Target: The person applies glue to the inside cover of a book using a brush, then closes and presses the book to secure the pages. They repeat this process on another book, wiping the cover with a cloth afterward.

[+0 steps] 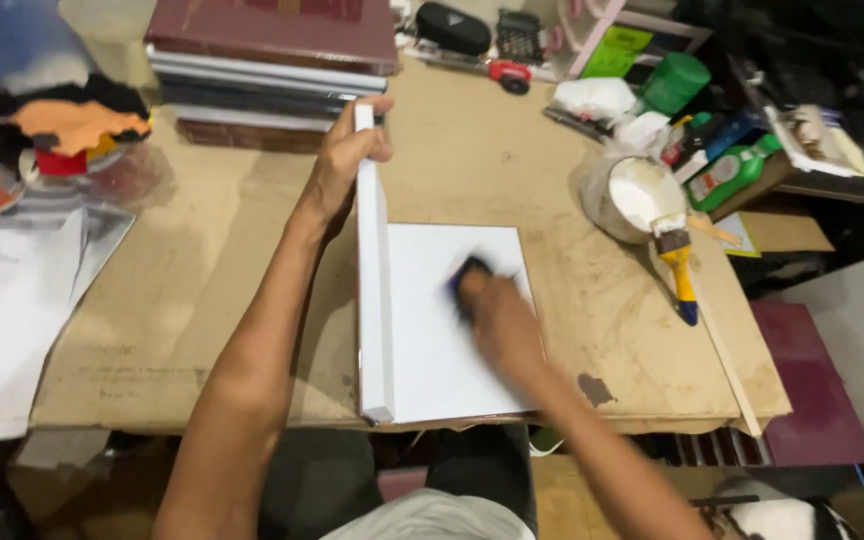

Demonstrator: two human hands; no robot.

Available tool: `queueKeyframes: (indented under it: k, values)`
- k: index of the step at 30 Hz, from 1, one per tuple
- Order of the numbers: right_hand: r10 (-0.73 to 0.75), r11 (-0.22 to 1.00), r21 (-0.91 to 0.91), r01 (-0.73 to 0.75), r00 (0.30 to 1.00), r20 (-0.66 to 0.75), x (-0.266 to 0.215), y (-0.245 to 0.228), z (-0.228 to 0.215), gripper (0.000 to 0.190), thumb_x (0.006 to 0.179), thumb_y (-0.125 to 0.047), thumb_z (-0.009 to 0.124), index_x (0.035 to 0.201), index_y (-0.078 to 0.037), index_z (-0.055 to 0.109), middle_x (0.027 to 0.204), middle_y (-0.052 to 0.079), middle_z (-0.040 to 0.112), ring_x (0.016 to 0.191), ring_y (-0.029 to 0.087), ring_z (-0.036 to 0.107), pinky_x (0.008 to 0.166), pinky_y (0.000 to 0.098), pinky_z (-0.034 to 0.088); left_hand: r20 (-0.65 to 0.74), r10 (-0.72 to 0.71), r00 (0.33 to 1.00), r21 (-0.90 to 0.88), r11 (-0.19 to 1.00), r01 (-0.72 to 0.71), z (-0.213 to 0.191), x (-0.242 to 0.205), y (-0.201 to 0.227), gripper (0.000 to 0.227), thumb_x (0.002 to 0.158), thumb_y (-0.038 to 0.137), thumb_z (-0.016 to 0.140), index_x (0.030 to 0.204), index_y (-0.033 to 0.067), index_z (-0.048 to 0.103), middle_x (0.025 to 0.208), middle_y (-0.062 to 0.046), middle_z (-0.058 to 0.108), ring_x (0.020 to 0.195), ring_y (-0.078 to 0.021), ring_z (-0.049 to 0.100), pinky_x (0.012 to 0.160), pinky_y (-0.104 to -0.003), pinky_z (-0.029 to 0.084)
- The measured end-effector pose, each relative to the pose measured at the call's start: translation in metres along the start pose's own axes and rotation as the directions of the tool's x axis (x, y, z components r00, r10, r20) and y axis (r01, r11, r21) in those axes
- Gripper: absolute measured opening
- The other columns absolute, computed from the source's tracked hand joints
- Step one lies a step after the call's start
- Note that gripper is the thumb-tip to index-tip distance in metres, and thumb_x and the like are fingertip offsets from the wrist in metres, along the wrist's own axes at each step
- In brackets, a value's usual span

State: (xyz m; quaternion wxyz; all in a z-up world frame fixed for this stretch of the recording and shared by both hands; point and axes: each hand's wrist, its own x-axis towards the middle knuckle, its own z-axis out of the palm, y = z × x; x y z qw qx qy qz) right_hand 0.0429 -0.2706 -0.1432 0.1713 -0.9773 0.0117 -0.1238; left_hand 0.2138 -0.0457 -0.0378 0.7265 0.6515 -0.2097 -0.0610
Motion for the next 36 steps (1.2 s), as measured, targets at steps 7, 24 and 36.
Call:
queueKeyframes:
  k: [7, 24, 36]
  values:
    - [0.006, 0.991, -0.134, -0.001, 0.999, 0.038, 0.019, 0.016, 0.011, 0.02, 0.083, -0.011, 0.052, 0.096, -0.013, 0.066, 0.092, 0.016, 0.065, 0.075, 0.046, 0.063, 0.058, 0.0586, 0.048, 0.046, 0.052, 0.998, -0.026, 0.998, -0.051, 0.004, 0.003, -0.001, 0.056, 0.075, 0.027, 0.056, 0.128, 0.0106, 0.058, 0.086, 0.002, 0.051, 0.083, -0.0104, 0.047, 0.083, -0.027, 0.035]
    - [-0.249, 0.958, -0.13, 0.255, 0.966, 0.065, 0.046, -0.037, 0.061, 0.04, 0.078, -0.007, 0.057, 0.117, -0.013, 0.065, 0.096, 0.019, 0.06, 0.085, 0.045, 0.06, 0.058, 0.0597, 0.048, -0.034, 0.076, 0.997, -0.052, 0.996, -0.078, -0.004, 0.02, -0.033, 0.053, 0.079, 0.027, 0.055, 0.129, 0.0109, 0.062, 0.092, 0.0, 0.052, 0.089, -0.0116, 0.05, 0.085, -0.026, 0.04]
    - [-0.247, 0.957, 0.129, 0.261, 0.962, -0.114, -0.114, -0.099, 0.026, 0.019, 0.088, 0.003, 0.055, 0.107, 0.002, 0.056, 0.085, 0.019, 0.048, 0.071, 0.042, 0.051, 0.057, 0.0541, 0.039, -0.108, 0.134, 0.985, -0.004, 0.991, -0.136, -0.017, 0.061, -0.115, 0.017, 0.079, 0.033, 0.066, 0.067, 0.021, 0.065, 0.069, 0.004, 0.064, 0.067, -0.0091, 0.055, 0.068, -0.03, 0.044]
